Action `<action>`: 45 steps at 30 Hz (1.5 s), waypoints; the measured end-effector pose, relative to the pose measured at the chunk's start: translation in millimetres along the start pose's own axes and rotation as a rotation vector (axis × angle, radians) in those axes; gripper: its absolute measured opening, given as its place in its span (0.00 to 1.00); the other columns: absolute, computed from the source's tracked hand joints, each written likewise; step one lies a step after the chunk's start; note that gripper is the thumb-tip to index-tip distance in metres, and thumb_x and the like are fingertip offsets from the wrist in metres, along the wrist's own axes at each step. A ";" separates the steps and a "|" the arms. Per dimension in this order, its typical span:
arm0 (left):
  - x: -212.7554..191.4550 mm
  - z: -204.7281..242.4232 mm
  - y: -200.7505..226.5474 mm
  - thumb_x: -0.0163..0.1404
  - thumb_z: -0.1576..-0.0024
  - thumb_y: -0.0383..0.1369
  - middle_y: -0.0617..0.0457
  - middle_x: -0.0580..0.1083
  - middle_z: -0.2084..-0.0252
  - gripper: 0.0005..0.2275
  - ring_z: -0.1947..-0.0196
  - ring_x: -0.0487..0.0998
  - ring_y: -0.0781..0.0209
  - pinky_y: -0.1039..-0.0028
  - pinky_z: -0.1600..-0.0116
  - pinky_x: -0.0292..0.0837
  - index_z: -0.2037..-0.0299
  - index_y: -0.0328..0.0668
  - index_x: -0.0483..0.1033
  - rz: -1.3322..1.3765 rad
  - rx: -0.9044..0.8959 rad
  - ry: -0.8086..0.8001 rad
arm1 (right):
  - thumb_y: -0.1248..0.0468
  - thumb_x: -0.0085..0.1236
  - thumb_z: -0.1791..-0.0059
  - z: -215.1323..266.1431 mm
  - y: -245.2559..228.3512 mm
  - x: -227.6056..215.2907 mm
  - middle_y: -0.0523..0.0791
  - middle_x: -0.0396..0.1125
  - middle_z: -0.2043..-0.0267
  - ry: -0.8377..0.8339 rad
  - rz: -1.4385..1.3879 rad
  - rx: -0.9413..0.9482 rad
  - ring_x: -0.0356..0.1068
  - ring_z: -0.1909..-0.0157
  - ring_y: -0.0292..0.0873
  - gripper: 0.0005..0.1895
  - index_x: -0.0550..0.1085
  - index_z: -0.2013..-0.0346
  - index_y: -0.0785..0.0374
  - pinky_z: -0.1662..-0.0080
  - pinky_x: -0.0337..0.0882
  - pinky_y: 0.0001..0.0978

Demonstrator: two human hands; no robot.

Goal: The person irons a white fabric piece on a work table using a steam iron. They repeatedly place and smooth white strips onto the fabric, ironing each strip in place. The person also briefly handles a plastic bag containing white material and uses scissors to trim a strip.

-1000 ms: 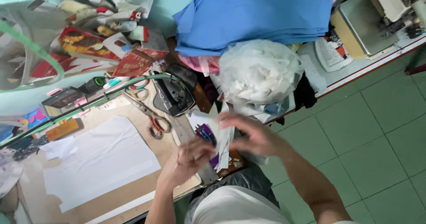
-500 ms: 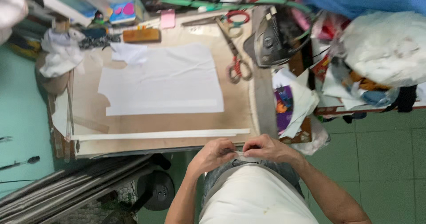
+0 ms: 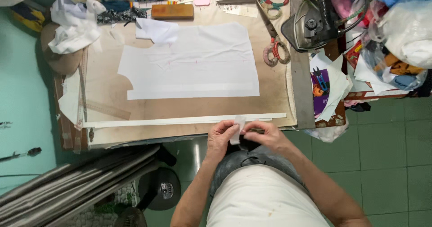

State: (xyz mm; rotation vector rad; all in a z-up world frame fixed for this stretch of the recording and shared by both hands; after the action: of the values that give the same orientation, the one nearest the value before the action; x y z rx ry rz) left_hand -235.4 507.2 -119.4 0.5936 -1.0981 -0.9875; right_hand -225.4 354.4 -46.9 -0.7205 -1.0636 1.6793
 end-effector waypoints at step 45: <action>15.9 -109.9 105.1 0.63 0.49 0.35 0.55 0.79 0.51 0.19 0.45 0.76 0.61 0.65 0.37 0.67 0.45 0.48 0.78 -0.617 0.171 -0.661 | 0.68 0.66 0.55 -82.5 -30.9 14.3 0.45 0.71 0.76 0.331 -0.216 -0.089 0.68 0.70 0.33 0.07 0.81 0.62 0.66 0.62 0.72 0.26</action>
State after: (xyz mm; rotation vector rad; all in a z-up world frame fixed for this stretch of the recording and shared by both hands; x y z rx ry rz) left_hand -94.2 535.0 -67.9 0.7943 -1.6384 -1.7114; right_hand -147.9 397.9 -55.2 -0.8738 -0.9462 1.2834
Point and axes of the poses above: each hand's wrist, its own z-axis away from the middle knuckle, its own x-axis out of the palm, y = z × x, the point moved 8 cm from there along -z, towards the middle knuckle
